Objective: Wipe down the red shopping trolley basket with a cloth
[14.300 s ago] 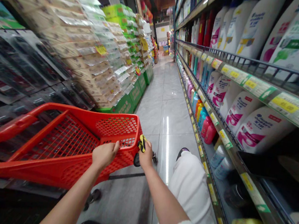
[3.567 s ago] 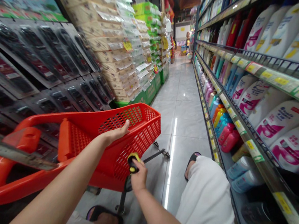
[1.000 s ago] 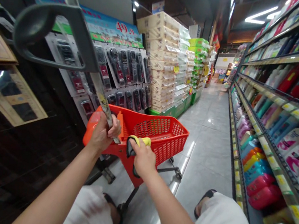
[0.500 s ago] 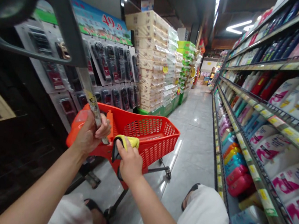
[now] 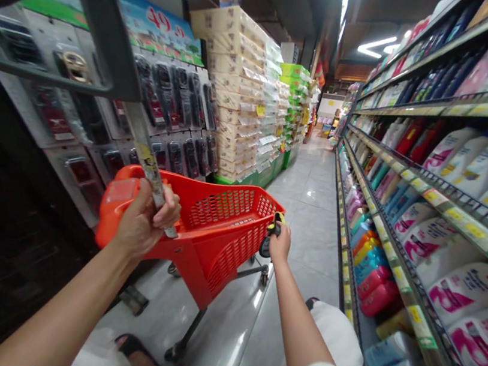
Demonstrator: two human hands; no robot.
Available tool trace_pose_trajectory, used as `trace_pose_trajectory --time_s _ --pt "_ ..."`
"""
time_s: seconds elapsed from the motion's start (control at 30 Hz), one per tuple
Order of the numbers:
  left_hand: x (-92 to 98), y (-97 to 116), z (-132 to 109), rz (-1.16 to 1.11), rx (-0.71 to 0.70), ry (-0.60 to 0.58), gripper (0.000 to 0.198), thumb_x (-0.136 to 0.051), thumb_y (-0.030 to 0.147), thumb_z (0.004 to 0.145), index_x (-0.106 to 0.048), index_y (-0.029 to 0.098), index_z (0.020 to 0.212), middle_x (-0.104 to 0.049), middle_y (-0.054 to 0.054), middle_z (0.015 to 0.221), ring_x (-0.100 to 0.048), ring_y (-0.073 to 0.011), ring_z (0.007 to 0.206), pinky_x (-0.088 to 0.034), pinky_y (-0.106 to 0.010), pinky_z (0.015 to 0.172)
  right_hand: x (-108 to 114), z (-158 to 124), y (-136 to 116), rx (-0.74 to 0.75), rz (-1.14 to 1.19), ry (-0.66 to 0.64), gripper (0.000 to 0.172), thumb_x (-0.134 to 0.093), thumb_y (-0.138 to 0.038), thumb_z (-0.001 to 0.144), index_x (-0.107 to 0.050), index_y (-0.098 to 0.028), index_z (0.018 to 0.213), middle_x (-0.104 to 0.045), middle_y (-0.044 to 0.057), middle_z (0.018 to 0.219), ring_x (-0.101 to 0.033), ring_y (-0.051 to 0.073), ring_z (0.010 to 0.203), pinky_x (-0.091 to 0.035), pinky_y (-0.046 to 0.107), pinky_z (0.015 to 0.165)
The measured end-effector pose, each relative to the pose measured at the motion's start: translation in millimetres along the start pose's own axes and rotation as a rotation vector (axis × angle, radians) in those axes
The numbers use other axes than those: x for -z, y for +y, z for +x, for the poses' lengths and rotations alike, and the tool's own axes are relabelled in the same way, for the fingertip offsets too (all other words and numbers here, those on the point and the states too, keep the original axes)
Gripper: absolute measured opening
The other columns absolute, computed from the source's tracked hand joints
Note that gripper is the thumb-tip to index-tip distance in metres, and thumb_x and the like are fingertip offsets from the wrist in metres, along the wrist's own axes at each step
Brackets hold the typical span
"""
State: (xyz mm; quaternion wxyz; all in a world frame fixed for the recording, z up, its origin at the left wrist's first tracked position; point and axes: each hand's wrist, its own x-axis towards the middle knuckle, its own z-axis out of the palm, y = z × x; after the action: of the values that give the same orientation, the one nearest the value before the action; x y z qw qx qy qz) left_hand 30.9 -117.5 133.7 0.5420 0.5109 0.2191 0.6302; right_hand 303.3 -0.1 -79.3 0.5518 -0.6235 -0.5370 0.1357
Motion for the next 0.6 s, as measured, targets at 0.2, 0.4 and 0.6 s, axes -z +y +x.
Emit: trace_pose_trajectory --time_s 0.2,0.4,0.6 --pt "-12.5 -9.3 6.9 -0.017 0.022 0.002 0.051 -0.054 0.062 0.084 -0.058 0.015 0.063 -0.03 0.006 0.04 -0.025 -0.0046 0.035 -0.021 -0.016 0.036 -20.9 10.7 -6.2 0.003 -0.136 -0.18 0.057 -0.039 -0.007 0.072 -0.06 -0.016 0.123 -0.052 0.01 0.137 -0.043 0.019 0.132 -0.036 0.035 0.109" --pt "-17.4 -13.9 13.1 0.002 0.01 0.04 0.054 -0.049 0.061 0.087 -0.057 0.015 0.06 -0.029 0.006 0.039 -0.025 -0.0044 0.033 -0.02 -0.017 0.035 -25.4 -29.0 -33.1 0.115 -0.102 -0.272 0.059 -0.04 -0.007 0.073 -0.059 -0.02 0.127 -0.048 0.006 0.143 -0.037 0.017 0.137 -0.034 0.034 0.111" --pt "-21.2 -20.0 19.2 0.013 -0.02 0.046 0.054 -0.05 0.062 0.086 -0.056 0.016 0.058 -0.029 0.007 0.038 -0.023 -0.0041 0.032 -0.019 -0.017 0.035 -28.7 -87.9 -100.9 0.195 0.034 -0.317 0.06 -0.042 -0.009 0.072 -0.058 -0.021 0.128 -0.048 0.006 0.142 -0.041 0.018 0.135 -0.036 0.034 0.112"
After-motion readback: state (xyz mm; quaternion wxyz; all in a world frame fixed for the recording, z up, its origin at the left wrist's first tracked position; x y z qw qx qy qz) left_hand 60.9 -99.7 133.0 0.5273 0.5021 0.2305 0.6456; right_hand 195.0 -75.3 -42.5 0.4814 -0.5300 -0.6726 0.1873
